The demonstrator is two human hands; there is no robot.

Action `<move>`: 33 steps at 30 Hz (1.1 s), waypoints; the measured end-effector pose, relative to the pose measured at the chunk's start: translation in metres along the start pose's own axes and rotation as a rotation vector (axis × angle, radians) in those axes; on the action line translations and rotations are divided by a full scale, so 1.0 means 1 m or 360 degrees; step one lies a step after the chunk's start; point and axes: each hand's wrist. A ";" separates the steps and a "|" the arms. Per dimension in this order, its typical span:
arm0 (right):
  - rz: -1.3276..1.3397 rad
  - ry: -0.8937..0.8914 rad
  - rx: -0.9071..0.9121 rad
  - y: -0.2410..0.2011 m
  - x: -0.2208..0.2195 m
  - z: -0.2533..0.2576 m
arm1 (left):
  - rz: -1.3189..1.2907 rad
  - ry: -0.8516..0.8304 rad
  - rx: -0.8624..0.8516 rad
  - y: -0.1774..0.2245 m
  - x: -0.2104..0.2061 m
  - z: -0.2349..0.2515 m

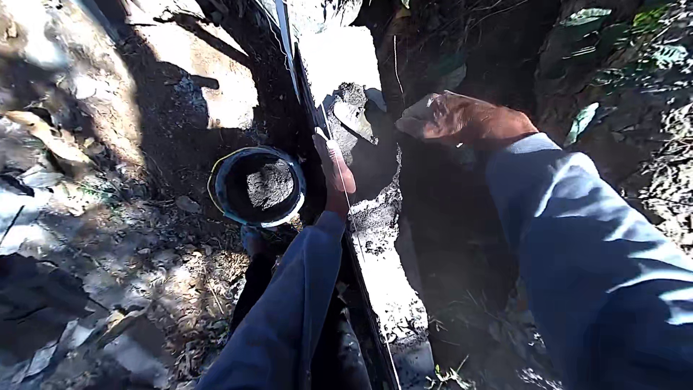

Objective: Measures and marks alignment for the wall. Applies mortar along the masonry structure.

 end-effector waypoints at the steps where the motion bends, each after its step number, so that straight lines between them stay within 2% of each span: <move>1: -0.0073 -0.0013 0.0060 -0.001 -0.006 -0.006 | 0.0008 -0.0012 0.0063 0.003 0.000 -0.007; 6: -0.0217 -0.0021 0.0018 -0.011 -0.056 -0.046 | 0.0078 0.0011 0.0223 0.001 0.002 -0.035; 9: -0.0117 -0.0092 -0.0152 -0.018 -0.048 -0.077 | 0.0019 -0.0033 0.0117 -0.003 0.003 -0.040; 11: 0.0310 -0.0089 -0.0281 0.000 -0.037 -0.084 | 0.0029 0.0052 0.0119 -0.010 0.002 -0.038; 13: 0.1161 -0.0022 -0.0571 0.017 -0.041 -0.081 | -0.0023 0.0096 0.0186 -0.018 0.002 -0.042; 15: 0.1651 -0.0038 -0.0832 0.029 -0.053 -0.071 | -0.0105 0.0122 0.0235 -0.025 -0.005 -0.045; 18: 0.1891 -0.0150 -0.1005 0.020 -0.100 -0.073 | -0.0197 0.0123 0.0301 -0.029 -0.009 -0.050; 22: 0.1883 -0.0187 -0.1204 -0.002 -0.140 -0.130 | -0.0280 0.0056 0.0371 -0.017 -0.003 -0.048; 23: 0.1880 -0.0095 -0.1229 -0.009 -0.140 -0.147 | -0.0345 0.0010 0.0355 -0.016 0.002 -0.048; 27: 0.2140 0.0587 -0.0953 -0.066 -0.131 -0.210 | -0.0397 -0.0082 0.0260 -0.033 0.042 -0.047; 30: 0.2287 0.0644 -0.0452 -0.133 -0.112 -0.229 | -0.0038 -0.0030 0.0245 -0.065 0.099 -0.035; 33: 0.2485 0.0536 -0.0115 -0.208 -0.121 -0.197 | 0.0439 0.0086 0.0230 -0.096 0.174 -0.010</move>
Point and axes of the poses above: each hand's wrist, its own z-axis towards the middle knuckle, its own x-axis out of the back of the hand, y = z × x, and after that the axes turned 2 degrees about -z, right-handed
